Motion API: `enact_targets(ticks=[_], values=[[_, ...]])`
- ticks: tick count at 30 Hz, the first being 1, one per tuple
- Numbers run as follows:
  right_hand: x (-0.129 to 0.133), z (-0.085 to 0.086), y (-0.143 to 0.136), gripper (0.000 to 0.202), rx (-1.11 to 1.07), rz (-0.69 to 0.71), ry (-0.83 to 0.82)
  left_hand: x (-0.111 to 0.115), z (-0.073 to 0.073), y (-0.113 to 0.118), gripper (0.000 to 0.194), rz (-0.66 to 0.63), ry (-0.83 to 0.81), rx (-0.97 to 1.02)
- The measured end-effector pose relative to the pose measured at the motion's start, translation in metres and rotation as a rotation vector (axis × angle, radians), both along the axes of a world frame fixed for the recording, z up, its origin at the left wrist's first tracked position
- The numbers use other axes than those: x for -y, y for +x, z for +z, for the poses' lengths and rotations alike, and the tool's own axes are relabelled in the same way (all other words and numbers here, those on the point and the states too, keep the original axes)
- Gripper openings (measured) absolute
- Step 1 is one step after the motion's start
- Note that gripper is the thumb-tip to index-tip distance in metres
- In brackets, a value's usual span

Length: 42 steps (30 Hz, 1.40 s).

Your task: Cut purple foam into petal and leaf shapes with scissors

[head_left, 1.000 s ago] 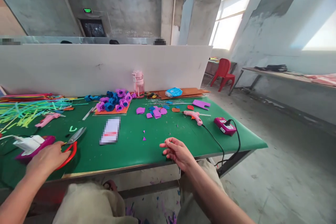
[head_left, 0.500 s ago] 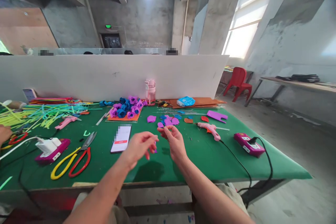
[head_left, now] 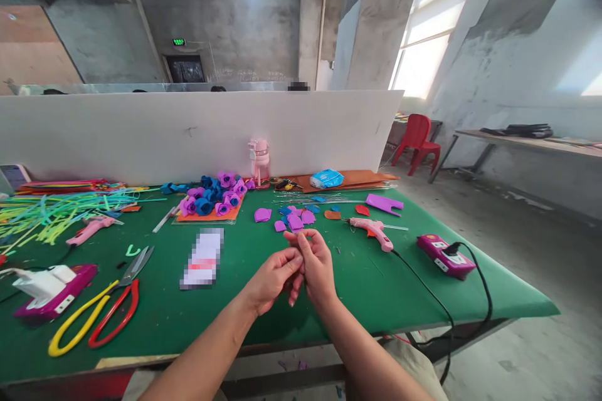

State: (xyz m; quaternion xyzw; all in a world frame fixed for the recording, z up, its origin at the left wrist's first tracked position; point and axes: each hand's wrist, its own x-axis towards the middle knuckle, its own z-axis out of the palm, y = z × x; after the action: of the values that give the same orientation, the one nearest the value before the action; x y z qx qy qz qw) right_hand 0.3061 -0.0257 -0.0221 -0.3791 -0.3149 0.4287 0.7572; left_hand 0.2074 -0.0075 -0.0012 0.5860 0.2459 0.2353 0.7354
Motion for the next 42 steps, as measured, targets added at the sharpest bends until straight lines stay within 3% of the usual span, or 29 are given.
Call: enact_targets(ticks=[5,12,16,20,25,32,35,38,40,42], values=[[0.0,-0.002,-0.002,0.023,-0.005,-0.017,0.019,0.001,0.008,-0.008,0.034,0.137,0.089,-0.097],[0.003,-0.003,-0.01,0.03,0.056,0.071,-0.025,0.01,0.015,-0.004,0.026,0.201,-0.032,-0.052],[0.003,-0.001,-0.012,0.031,0.022,0.098,-0.024,0.008,0.013,-0.007,0.011,0.205,-0.015,-0.038],[0.004,0.002,-0.013,0.033,-0.037,0.14,-0.034,0.007,0.013,-0.008,0.013,0.176,-0.038,0.006],[0.006,0.002,-0.014,0.032,-0.059,0.165,-0.02,0.011,0.016,-0.007,0.028,0.221,-0.025,-0.03],[0.007,0.003,-0.015,0.033,-0.115,0.209,-0.046,0.009,0.013,-0.006,0.015,0.204,-0.007,-0.042],[0.006,0.002,-0.016,0.03,-0.162,0.209,-0.017,0.008,0.013,-0.007,0.015,0.273,0.205,-0.175],[0.003,0.002,-0.017,0.025,-0.21,0.176,0.049,0.008,0.017,-0.012,0.014,0.466,0.658,-0.306],[0.002,0.002,-0.018,0.024,-0.23,0.172,0.07,0.009,0.019,-0.014,0.013,0.526,0.903,-0.275],[0.002,0.002,-0.019,0.023,-0.248,0.186,0.072,0.011,0.019,-0.016,0.015,0.496,1.048,-0.218]])
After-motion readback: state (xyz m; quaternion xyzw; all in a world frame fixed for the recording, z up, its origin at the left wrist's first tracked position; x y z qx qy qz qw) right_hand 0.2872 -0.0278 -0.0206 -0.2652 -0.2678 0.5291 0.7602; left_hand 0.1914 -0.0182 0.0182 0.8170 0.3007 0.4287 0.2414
